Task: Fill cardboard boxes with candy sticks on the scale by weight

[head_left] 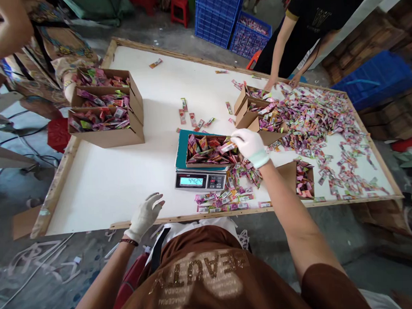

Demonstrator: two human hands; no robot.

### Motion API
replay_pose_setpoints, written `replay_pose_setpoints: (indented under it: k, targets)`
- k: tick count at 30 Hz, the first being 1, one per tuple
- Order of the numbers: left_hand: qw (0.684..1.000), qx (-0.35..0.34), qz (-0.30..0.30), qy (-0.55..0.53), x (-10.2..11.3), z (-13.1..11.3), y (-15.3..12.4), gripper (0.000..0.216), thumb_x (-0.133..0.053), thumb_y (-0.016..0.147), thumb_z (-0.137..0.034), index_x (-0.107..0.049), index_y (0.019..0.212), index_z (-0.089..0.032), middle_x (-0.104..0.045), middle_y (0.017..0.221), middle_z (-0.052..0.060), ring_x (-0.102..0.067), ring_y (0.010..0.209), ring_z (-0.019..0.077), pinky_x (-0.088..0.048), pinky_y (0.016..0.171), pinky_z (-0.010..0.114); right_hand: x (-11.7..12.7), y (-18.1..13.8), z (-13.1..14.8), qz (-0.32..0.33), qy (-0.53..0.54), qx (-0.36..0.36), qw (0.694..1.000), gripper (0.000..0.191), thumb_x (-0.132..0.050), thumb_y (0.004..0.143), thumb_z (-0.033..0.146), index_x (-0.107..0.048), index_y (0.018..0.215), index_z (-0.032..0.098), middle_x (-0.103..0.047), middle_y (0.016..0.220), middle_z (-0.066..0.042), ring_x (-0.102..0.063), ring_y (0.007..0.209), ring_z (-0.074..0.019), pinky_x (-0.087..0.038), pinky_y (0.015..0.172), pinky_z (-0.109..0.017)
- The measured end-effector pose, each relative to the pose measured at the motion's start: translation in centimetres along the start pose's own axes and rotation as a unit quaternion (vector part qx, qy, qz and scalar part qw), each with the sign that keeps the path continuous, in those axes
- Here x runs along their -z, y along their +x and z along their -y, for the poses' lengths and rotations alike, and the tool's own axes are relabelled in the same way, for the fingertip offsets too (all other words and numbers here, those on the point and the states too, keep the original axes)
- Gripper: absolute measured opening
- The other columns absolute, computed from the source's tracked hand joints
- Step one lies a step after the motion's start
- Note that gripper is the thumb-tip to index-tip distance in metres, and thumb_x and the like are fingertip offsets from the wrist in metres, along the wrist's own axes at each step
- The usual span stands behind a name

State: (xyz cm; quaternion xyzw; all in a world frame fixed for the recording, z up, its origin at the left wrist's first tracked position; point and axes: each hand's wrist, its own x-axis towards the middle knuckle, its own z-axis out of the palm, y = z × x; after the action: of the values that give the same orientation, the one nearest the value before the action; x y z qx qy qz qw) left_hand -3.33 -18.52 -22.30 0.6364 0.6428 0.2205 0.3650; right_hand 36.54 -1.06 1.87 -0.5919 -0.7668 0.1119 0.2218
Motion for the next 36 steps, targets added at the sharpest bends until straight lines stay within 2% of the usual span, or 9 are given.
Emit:
replay_pose_setpoints:
  k: [5,9,12,16,21,26,30,33,36]
  targets:
    - [0.997,-0.069,-0.045,-0.014,2.2,-3.1,1.9,0.045,-0.056,0.094,-0.050,-0.071,0.115,-0.014,-0.070,0.128,0.018,-0.067,0.123,0.0311,-0.054,0.110,0.048,8.8,-4.8,-1.4,-0.132,0.000,-0.059,0.990,0.017,-0.065,0.093,0.036,-0.076,0.096,0.023,-0.076,0.098,-0.006,-0.070,0.090,-0.0237,-0.056,0.092,-0.041]
    - [0.994,-0.086,-0.063,-0.016,3.6,-5.4,3.4,0.043,-0.057,0.094,-0.050,-0.070,0.117,-0.016,-0.069,0.128,0.018,-0.066,0.124,0.0311,-0.056,0.106,0.048,12.4,-7.7,-4.1,-0.138,-0.127,-0.086,0.979,0.022,-0.062,0.093,0.034,-0.074,0.110,0.026,-0.071,0.112,-0.011,-0.067,0.109,-0.0314,-0.054,0.101,-0.051]
    - [0.993,-0.090,-0.077,-0.014,4.0,-6.9,4.4,0.043,-0.057,0.095,-0.051,-0.070,0.118,-0.017,-0.069,0.129,0.017,-0.066,0.123,0.0307,-0.057,0.104,0.047,11.2,-7.7,-4.4,-0.115,-0.118,-0.060,0.984,0.036,-0.066,0.093,0.033,-0.070,0.126,0.019,-0.066,0.123,-0.017,-0.068,0.107,-0.0310,-0.056,0.100,-0.050]
    - [0.991,-0.103,-0.084,-0.023,4.2,-9.1,4.8,0.043,-0.056,0.095,-0.052,-0.070,0.116,-0.017,-0.069,0.129,0.017,-0.065,0.124,0.0309,-0.056,0.105,0.049,6.0,-4.7,-1.1,-0.057,-0.031,0.034,0.997,0.023,-0.065,0.095,0.029,-0.074,0.112,0.017,-0.071,0.114,-0.012,-0.068,0.104,-0.0254,-0.055,0.098,-0.042]
    - [0.991,-0.096,-0.081,-0.038,4.1,-9.6,3.3,0.041,-0.056,0.094,-0.050,-0.070,0.114,-0.016,-0.069,0.130,0.016,-0.066,0.124,0.0304,-0.055,0.108,0.049,-1.8,0.5,4.3,0.163,-0.058,0.071,0.982,0.028,-0.054,0.101,0.024,-0.074,0.121,0.021,-0.072,0.121,-0.009,-0.067,0.112,-0.0246,-0.050,0.099,-0.038]
    - [0.994,-0.055,-0.078,-0.052,3.9,-7.7,0.9,0.041,-0.057,0.094,-0.048,-0.070,0.114,-0.014,-0.070,0.131,0.016,-0.066,0.125,0.0285,-0.051,0.113,0.046,-6.7,3.3,6.7,0.351,-0.192,0.035,0.916,0.030,-0.059,0.095,0.025,-0.074,0.121,0.021,-0.075,0.115,-0.015,-0.070,0.102,-0.0319,-0.050,0.078,-0.039]
    - [0.995,-0.030,-0.080,-0.052,4.3,-7.2,0.3,0.042,-0.057,0.093,-0.048,-0.071,0.115,-0.014,-0.069,0.133,0.016,-0.065,0.127,0.0289,-0.051,0.114,0.046,-5.8,3.4,6.2,0.294,-0.114,0.045,0.948,0.019,-0.065,0.092,0.027,-0.079,0.100,0.018,-0.077,0.104,-0.013,-0.070,0.098,-0.0289,-0.049,0.079,-0.037]
    - [0.994,-0.055,-0.085,-0.051,4.9,-8.0,1.5,0.042,-0.057,0.094,-0.047,-0.072,0.113,-0.013,-0.070,0.130,0.016,-0.067,0.123,0.0288,-0.054,0.111,0.045,-2.1,1.9,5.0,0.230,-0.053,0.043,0.971,0.028,-0.059,0.098,0.032,-0.079,0.111,0.018,-0.077,0.110,-0.009,-0.070,0.101,-0.0232,-0.051,0.088,-0.034]
    - [0.987,-0.114,-0.104,-0.041,5.9,-10.2,3.9,0.040,-0.059,0.096,-0.046,-0.073,0.112,-0.012,-0.072,0.128,0.016,-0.069,0.120,0.0278,-0.055,0.108,0.043,2.9,-1.3,2.5,0.117,0.004,0.009,0.993,0.035,-0.054,0.100,0.038,-0.079,0.118,0.020,-0.076,0.120,-0.008,-0.069,0.110,-0.0237,-0.050,0.098,-0.036]
